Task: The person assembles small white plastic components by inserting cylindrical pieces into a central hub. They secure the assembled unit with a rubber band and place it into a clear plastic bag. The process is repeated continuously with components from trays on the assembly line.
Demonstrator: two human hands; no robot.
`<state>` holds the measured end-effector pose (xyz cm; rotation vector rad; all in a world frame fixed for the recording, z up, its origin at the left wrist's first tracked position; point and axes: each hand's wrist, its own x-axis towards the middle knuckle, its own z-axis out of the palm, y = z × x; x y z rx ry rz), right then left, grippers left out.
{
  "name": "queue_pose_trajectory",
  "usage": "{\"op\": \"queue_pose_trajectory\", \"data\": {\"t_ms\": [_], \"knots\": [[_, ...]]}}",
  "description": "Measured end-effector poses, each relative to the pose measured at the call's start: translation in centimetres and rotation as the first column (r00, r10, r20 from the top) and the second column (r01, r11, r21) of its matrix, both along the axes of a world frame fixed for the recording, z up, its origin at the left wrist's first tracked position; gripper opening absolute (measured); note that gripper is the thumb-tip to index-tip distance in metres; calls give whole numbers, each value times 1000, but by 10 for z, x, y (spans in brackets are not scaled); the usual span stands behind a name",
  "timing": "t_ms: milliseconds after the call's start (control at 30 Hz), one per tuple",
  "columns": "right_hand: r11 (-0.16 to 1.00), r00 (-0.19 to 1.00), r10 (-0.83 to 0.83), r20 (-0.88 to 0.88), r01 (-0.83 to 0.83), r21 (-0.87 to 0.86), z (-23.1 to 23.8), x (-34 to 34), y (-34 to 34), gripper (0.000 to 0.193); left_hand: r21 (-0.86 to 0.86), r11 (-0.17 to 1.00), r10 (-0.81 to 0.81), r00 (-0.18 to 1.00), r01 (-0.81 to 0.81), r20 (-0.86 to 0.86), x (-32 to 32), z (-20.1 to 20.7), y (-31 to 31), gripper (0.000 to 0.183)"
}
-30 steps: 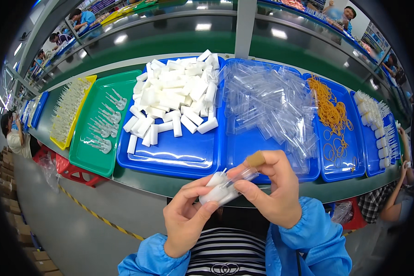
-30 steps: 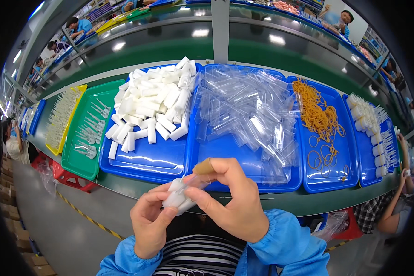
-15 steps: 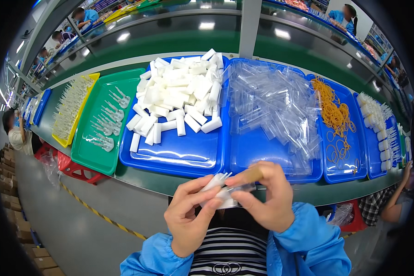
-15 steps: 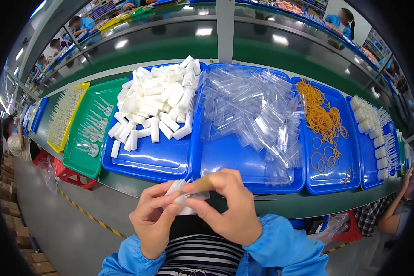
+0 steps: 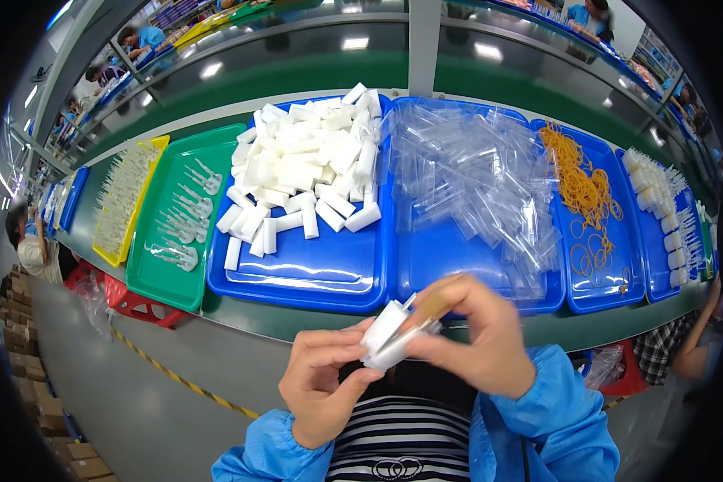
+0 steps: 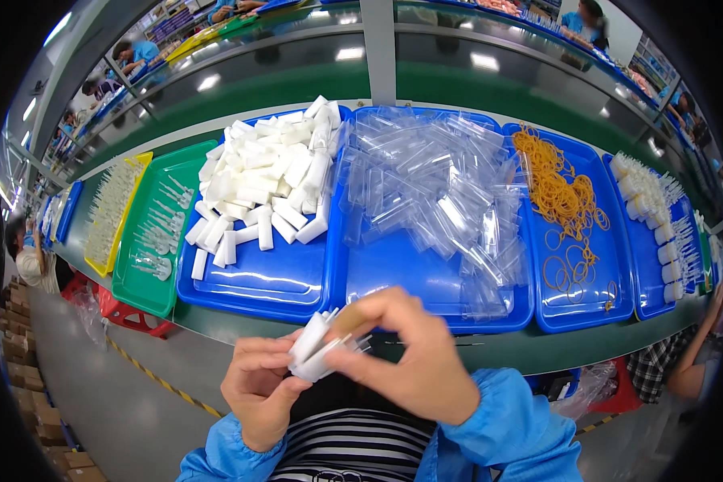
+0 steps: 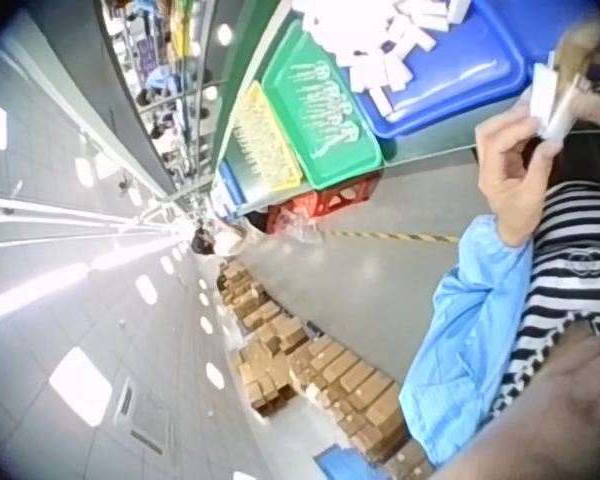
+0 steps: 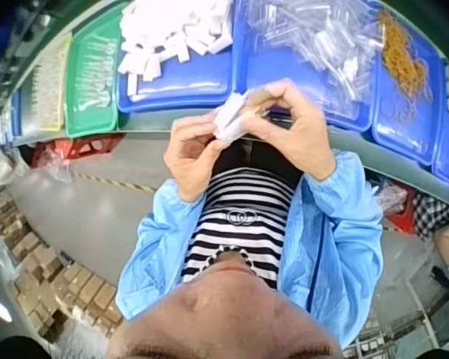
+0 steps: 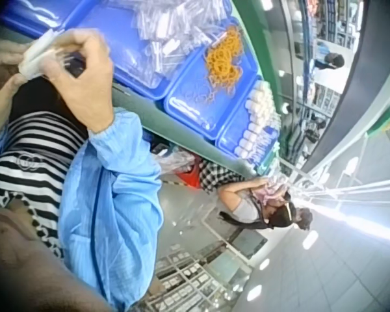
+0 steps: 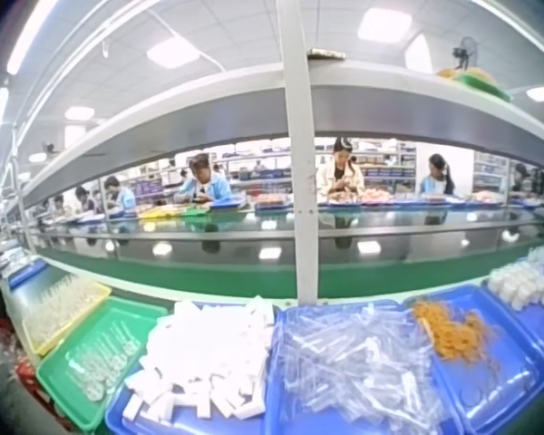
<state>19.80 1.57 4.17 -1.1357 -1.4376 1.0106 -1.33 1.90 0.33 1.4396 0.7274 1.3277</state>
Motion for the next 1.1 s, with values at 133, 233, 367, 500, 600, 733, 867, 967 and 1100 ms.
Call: {"op": "queue_pose_trajectory", "data": {"t_ms": [133, 233, 367, 500, 600, 733, 867, 967, 1100], "knots": [[996, 997, 20, -75, -27, -87, -2, -3, 0, 30, 41, 999, -17, 999, 16, 31, 3, -7, 0, 41], [995, 998, 37, 48, -41, 92, 0, -2, 4, 32, 6, 999, -45, 997, 44, 56, 5, 6, 5, 56], [968, 982, 58, 182, -100, 231, 6, 1, 0, 38, -142, 953, -261, 964, 266, 53, -7, 11, 13, 47], [953, 939, -4, 343, -100, 286, 20, 27, 3, 37, -248, 927, -285, 958, 280, 18, -5, 15, 14, 36], [834, 570, -521, 635, 180, 522, 24, 66, 21, 30, -254, 942, -229, 973, 220, -8, -5, 14, 12, 32], [803, 395, -576, 716, 111, 585, 7, 84, 49, 34, -420, 880, -179, 973, 224, 144, 3, 13, 12, 31], [895, 447, -416, 792, 44, 445, 1, 62, 46, 36, -497, 835, -130, 962, 236, 238, 5, 12, 15, 30], [929, 502, -322, 803, 6, 370, -2, 55, 47, 34, -474, 852, -128, 966, 222, 223, 6, 11, 14, 30], [955, 587, -218, 780, -36, 294, 11, 59, 48, 32, -404, 893, -137, 974, 200, 180, 7, 12, 15, 31]]}}
